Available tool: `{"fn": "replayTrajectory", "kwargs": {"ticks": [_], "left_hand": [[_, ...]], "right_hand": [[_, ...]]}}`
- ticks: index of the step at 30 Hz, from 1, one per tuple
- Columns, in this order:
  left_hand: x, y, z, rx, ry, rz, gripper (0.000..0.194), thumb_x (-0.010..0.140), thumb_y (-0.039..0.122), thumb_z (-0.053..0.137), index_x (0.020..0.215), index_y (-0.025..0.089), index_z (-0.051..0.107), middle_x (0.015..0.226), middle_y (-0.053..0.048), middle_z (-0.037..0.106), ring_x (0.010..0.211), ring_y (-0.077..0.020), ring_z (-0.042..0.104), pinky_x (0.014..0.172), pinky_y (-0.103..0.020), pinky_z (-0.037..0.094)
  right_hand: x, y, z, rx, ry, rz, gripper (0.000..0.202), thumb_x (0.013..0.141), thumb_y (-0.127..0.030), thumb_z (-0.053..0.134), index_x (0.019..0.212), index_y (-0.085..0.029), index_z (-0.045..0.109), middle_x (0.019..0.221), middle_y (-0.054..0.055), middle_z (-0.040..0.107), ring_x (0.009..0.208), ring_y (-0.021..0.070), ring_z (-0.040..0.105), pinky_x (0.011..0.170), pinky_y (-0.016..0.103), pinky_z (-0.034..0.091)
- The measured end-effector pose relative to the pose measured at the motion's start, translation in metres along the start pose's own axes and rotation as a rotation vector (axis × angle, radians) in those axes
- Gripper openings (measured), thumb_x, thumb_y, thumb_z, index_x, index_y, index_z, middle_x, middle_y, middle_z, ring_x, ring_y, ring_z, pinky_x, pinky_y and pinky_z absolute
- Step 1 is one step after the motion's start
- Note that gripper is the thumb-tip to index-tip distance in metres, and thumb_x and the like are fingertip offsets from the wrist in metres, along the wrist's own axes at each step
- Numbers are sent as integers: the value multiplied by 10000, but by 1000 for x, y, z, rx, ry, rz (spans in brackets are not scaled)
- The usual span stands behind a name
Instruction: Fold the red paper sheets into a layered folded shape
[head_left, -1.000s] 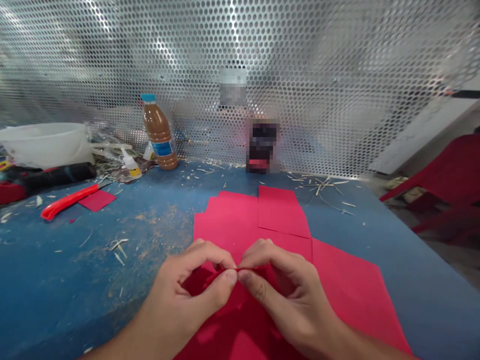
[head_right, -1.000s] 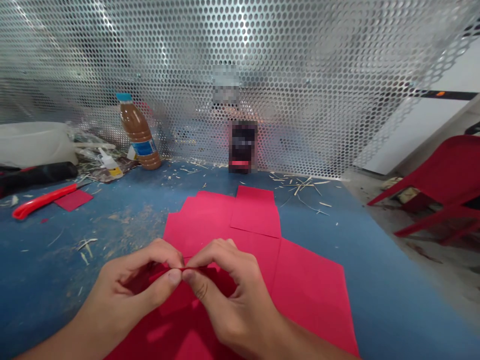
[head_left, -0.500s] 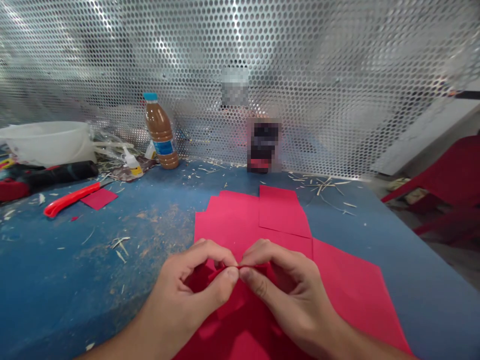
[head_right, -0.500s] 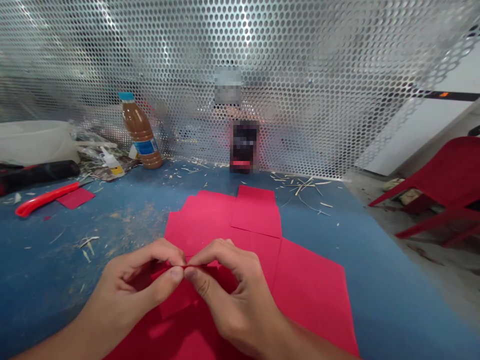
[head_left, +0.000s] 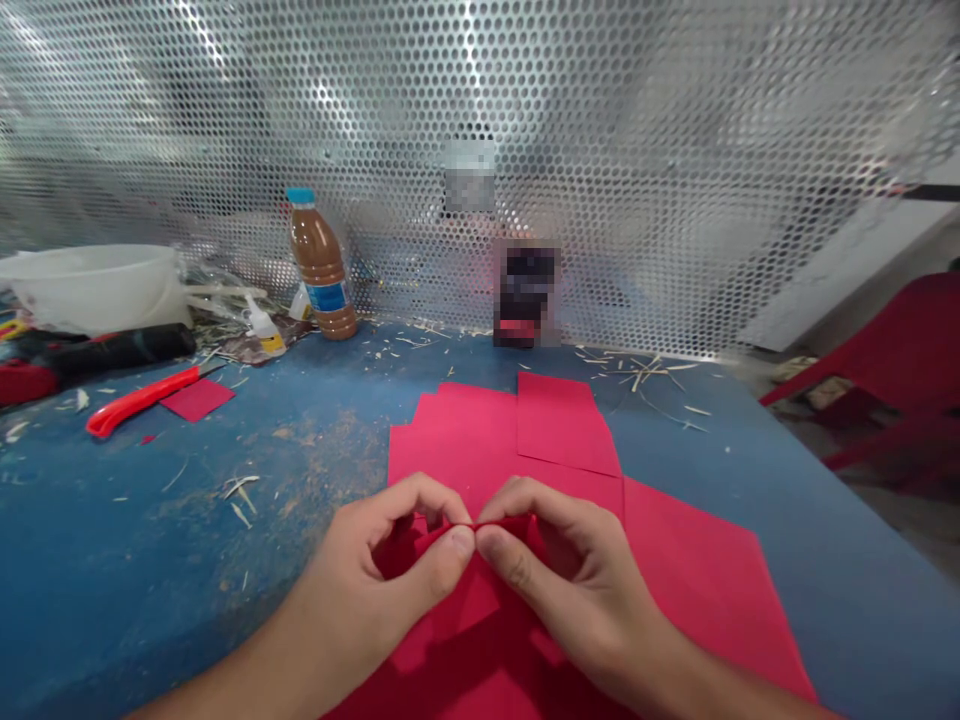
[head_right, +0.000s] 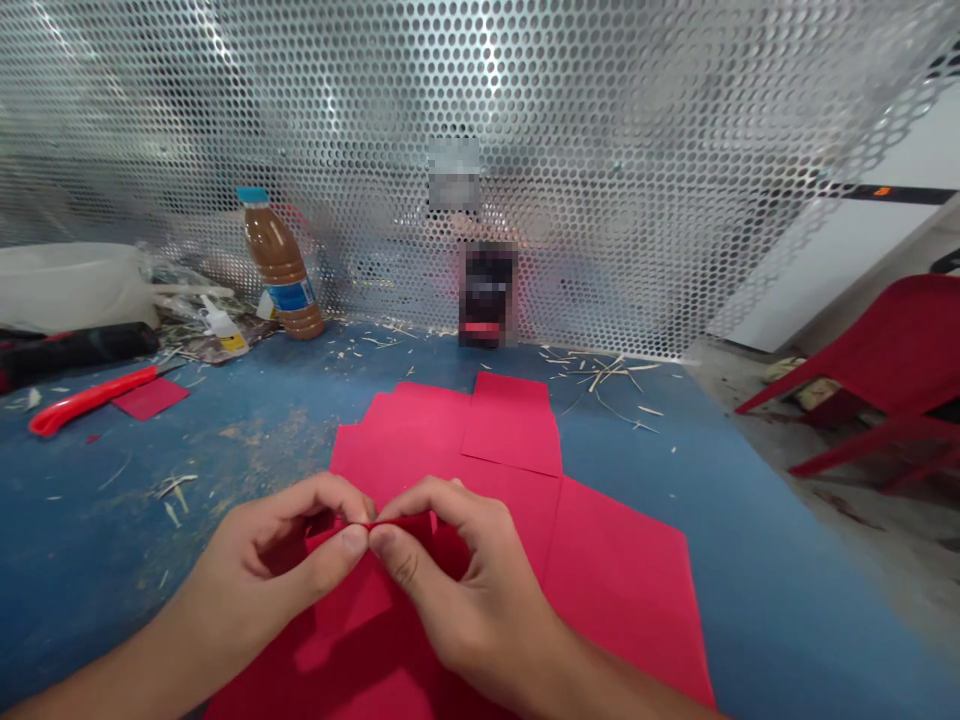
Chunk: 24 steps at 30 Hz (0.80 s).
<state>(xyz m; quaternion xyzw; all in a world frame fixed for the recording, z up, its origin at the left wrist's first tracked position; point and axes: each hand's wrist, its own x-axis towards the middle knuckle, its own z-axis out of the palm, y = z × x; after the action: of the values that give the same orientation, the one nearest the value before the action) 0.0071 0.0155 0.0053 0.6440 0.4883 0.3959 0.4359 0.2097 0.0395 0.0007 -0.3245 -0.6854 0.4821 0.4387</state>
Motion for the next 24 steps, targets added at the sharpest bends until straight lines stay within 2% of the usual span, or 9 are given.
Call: {"fn": "replayTrajectory", "kwargs": {"ticks": [4, 7, 10, 15, 20, 24], "left_hand": [[6, 3, -8, -18, -23, -1, 94, 997, 330, 603, 1007, 255, 658, 894, 25, 636, 825, -144, 584, 739, -244, 485], [9, 5, -12, 2, -22, -6, 165, 1001, 359, 582, 921, 233, 654, 775, 39, 597, 701, -124, 523, 628, -220, 434], [13, 4, -14, 28, 13, -45, 217, 991, 409, 582, 905, 220, 647, 696, 49, 547, 620, -119, 467, 553, -215, 384], [21, 1, -16, 37, 50, -36, 214, 949, 395, 615, 870, 200, 653, 707, 33, 592, 625, -123, 518, 556, -217, 408], [22, -1, -16, 4, -29, -90, 253, 970, 429, 586, 912, 194, 658, 754, 11, 628, 674, -141, 559, 585, -233, 444], [20, 0, -15, 1, -59, -112, 324, 984, 479, 555, 854, 191, 629, 735, 12, 581, 676, -145, 526, 593, -243, 452]], "right_hand": [[3, -3, 0, 48, -15, 133, 224, 1019, -388, 624, 903, -207, 687, 726, -14, 617, 626, 133, 519, 567, 263, 424], [4, -3, 1, 91, -14, 181, 230, 1011, -409, 635, 916, -205, 681, 723, -16, 617, 626, 131, 530, 564, 252, 431], [5, -2, 1, 87, -14, 196, 209, 1011, -394, 635, 937, -206, 691, 757, -10, 645, 667, 137, 560, 602, 254, 458], [11, 5, -1, -1, 19, 176, 171, 1023, -362, 630, 986, -225, 724, 850, -3, 688, 768, 148, 600, 674, 260, 483], [14, 6, -1, -4, 42, 184, 178, 1018, -371, 641, 971, -218, 718, 817, -6, 670, 742, 149, 590, 653, 267, 471], [13, 2, -1, 46, 20, 209, 255, 1019, -417, 638, 882, -203, 662, 771, -22, 590, 699, 130, 522, 628, 258, 437]]}}
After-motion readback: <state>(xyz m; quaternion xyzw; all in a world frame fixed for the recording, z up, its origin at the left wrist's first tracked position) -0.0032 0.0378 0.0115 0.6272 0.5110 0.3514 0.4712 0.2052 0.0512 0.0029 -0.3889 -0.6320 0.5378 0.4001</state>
